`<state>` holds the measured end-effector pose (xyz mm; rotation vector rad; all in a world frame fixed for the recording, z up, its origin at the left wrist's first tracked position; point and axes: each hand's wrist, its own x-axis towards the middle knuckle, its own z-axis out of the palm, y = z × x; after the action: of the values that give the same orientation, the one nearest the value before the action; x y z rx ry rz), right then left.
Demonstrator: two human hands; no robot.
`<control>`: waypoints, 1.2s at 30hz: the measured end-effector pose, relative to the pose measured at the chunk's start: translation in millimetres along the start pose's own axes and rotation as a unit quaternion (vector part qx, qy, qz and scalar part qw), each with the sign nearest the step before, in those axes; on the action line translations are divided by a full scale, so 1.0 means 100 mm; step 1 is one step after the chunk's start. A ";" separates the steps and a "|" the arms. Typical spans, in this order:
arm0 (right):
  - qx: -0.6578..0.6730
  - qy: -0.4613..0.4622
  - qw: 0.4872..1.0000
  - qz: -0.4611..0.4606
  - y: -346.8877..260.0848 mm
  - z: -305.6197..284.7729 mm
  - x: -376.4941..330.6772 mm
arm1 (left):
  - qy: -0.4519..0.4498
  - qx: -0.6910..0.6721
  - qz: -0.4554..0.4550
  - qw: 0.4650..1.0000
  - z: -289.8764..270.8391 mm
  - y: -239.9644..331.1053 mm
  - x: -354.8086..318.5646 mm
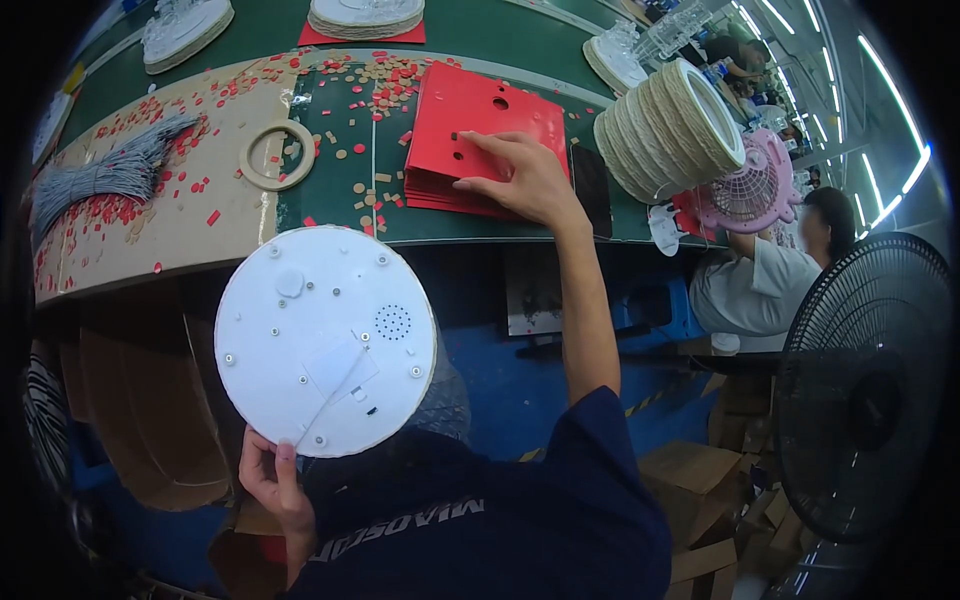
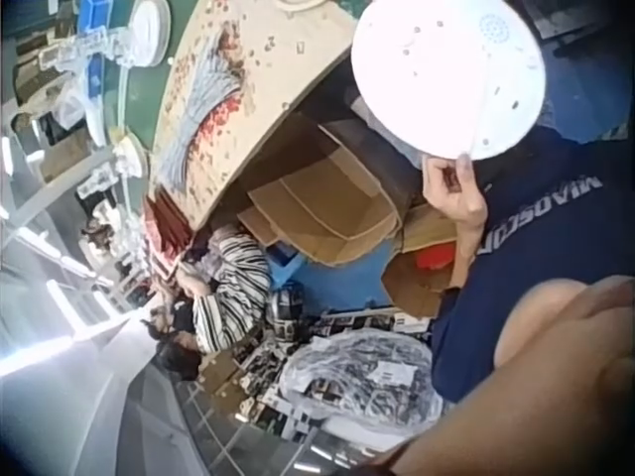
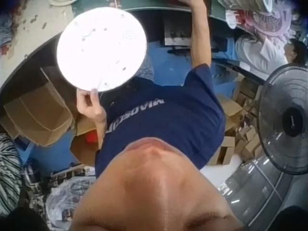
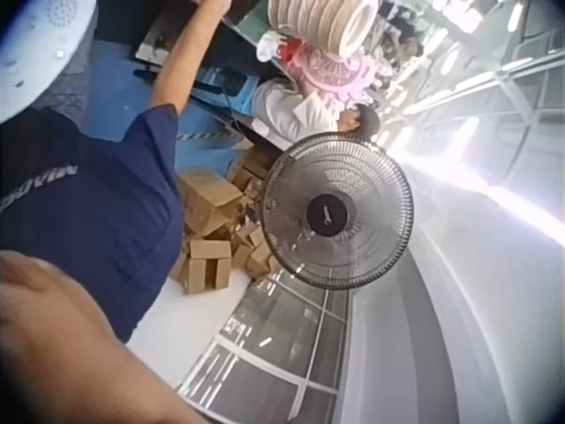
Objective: Assembling electrical components and wires into a fixture template.
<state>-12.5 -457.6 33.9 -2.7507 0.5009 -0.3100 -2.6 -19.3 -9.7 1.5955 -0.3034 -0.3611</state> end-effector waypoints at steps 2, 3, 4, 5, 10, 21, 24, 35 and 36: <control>0.011 0.051 0.998 -0.047 0.01 -0.02 -0.01 | 0.016 -0.014 0.017 1.000 0.03 -0.05 0.03; -0.039 0.104 0.989 -0.100 -0.03 -0.04 -0.01 | 0.021 -0.012 0.015 1.000 0.01 -0.04 0.01; -0.049 0.171 0.975 -0.135 -0.07 -0.08 0.01 | 0.025 -0.011 0.019 0.999 0.01 -0.03 0.00; -0.059 0.238 0.955 -0.169 -0.10 -0.15 0.02 | 0.028 -0.010 0.022 0.999 0.00 -0.02 -0.01; -0.204 0.456 0.839 -0.217 -0.07 -0.59 0.12 | 0.023 -0.001 0.031 0.999 0.00 -0.02 0.00; 0.453 0.465 0.761 0.002 -0.65 -0.75 -0.78 | 0.020 -0.021 0.058 0.998 0.03 0.05 0.12; 0.443 0.304 0.844 0.004 -0.66 -0.01 -1.07 | 0.023 0.006 0.074 0.997 0.03 0.01 0.13; -0.003 0.267 0.950 -0.163 -1.00 0.25 -1.62 | 0.031 0.003 0.066 0.997 0.04 -0.02 0.09; 0.044 0.242 0.950 -0.191 -1.02 0.29 -1.65 | 0.039 -0.006 0.069 0.997 0.05 -0.02 0.10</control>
<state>-124.4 -297.8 18.0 -2.6571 0.0502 -1.0884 4.5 -28.3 -12.2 1.5638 -0.3495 -0.1935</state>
